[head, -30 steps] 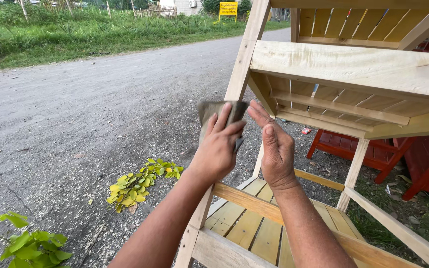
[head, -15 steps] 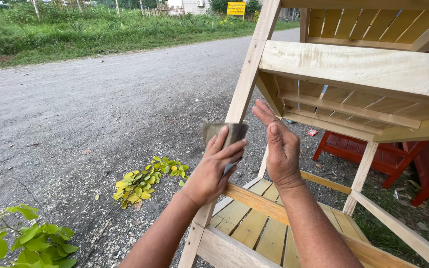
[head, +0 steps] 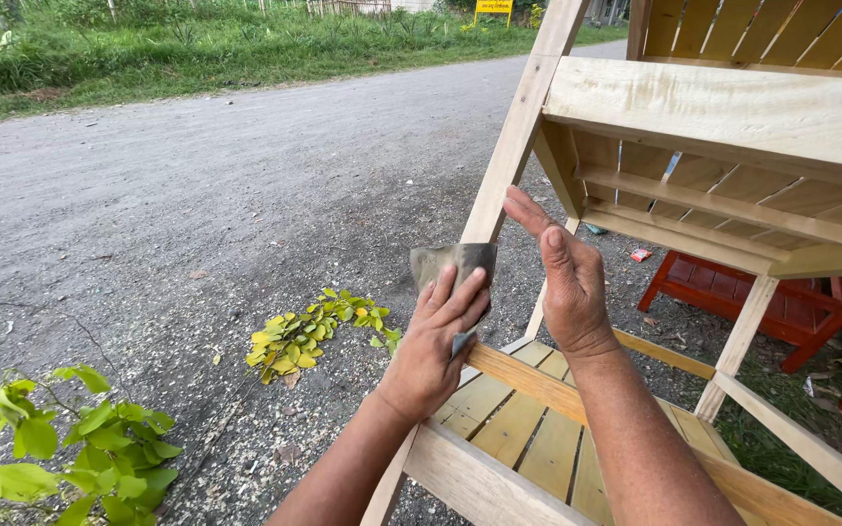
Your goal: The person sands the surface of a wooden chair using a sanding block. They work across the seat slats and then move to the backrest and side rails, smoothing the wood by hand.
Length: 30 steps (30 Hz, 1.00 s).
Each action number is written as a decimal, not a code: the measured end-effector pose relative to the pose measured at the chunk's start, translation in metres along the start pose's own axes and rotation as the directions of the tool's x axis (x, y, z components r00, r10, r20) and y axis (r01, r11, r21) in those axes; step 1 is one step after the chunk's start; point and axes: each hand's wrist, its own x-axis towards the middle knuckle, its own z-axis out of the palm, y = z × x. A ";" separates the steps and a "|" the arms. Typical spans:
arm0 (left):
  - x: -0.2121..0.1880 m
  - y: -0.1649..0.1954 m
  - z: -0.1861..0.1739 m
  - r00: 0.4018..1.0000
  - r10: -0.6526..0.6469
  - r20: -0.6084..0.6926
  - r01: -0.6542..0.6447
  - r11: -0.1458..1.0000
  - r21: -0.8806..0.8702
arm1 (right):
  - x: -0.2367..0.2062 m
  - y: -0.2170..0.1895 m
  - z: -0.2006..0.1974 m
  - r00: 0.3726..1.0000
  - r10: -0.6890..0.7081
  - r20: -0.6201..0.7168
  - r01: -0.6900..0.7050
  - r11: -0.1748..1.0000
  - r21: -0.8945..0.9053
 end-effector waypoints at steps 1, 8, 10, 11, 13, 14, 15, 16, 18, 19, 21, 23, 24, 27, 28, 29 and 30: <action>0.006 -0.003 0.002 1.000 0.006 -0.005 -0.006 1.000 0.001 | 0.000 0.000 0.000 1.000 -0.004 0.001 0.004 1.000 0.000; -0.025 0.005 0.009 0.994 -0.083 -0.073 0.084 0.996 0.022 | 0.000 0.002 -0.001 1.000 0.013 -0.011 -0.012 1.000 0.017; -0.057 0.015 0.009 0.978 -0.173 -0.116 0.175 0.985 0.002 | 0.000 0.003 -0.001 1.000 0.003 -0.002 -0.003 1.000 -0.020; -0.067 0.018 0.010 0.966 -0.220 -0.135 0.220 0.975 -0.012 | 0.000 0.003 -0.001 1.000 0.002 0.003 -0.002 0.999 -0.040; -0.071 0.019 0.013 0.963 -0.245 -0.112 0.246 0.969 -0.004 | -0.001 0.004 -0.001 1.000 0.016 -0.003 -0.016 0.998 -0.054; -0.067 0.017 0.015 0.960 -0.259 -0.103 0.261 0.965 0.002 | -0.001 0.004 -0.001 1.000 0.022 -0.003 -0.022 0.998 -0.058; -0.060 0.014 0.017 0.964 -0.245 -0.099 0.247 0.969 0.003 | -0.003 0.003 0.001 1.000 0.017 -0.002 -0.017 0.999 -0.037; -0.051 0.011 0.019 0.969 -0.227 -0.098 0.228 0.974 0.007 | -0.001 0.002 0.001 1.000 0.008 -0.004 -0.008 1.000 -0.015; -0.040 0.006 0.020 0.978 -0.184 -0.097 0.189 0.981 0.035 | 0.001 0.000 0.002 1.000 -0.001 -0.004 0.001 1.000 -0.003; -0.039 0.006 0.020 0.982 -0.167 -0.092 0.172 0.983 0.059 | -0.001 -0.001 0.002 1.000 0.008 -0.001 -0.008 1.000 -0.009; -0.050 0.008 0.018 0.986 -0.149 -0.077 0.154 0.986 0.070 | 0.000 0.000 0.000 1.000 0.008 0.016 -0.007 0.999 -0.040; -0.070 0.013 0.015 0.985 -0.163 -0.052 0.166 0.985 0.051 | -0.002 0.000 0.001 0.999 0.002 0.050 0.001 0.997 -0.072; -0.080 0.015 0.013 0.988 -0.147 -0.047 0.150 0.987 0.065 | -0.003 0.000 0.002 0.997 0.010 0.078 -0.005 0.998 -0.056; -0.096 0.013 0.008 0.995 -0.101 -0.015 0.102 0.990 0.096 | -0.006 -0.001 0.006 0.990 0.028 0.141 -0.025 0.999 -0.022; -0.097 0.011 0.007 0.996 -0.089 0.004 0.088 0.991 0.097 | -0.006 -0.002 0.008 0.988 0.033 0.150 -0.030 0.999 -0.021; -0.098 0.009 0.006 0.997 -0.079 0.022 0.077 0.992 0.099 | -0.008 -0.003 0.010 0.986 0.038 0.161 -0.036 0.999 -0.018; -0.098 0.006 0.006 0.997 -0.067 0.033 0.064 0.994 0.091 | -0.008 -0.002 0.012 0.985 0.051 0.162 -0.049 0.999 -0.021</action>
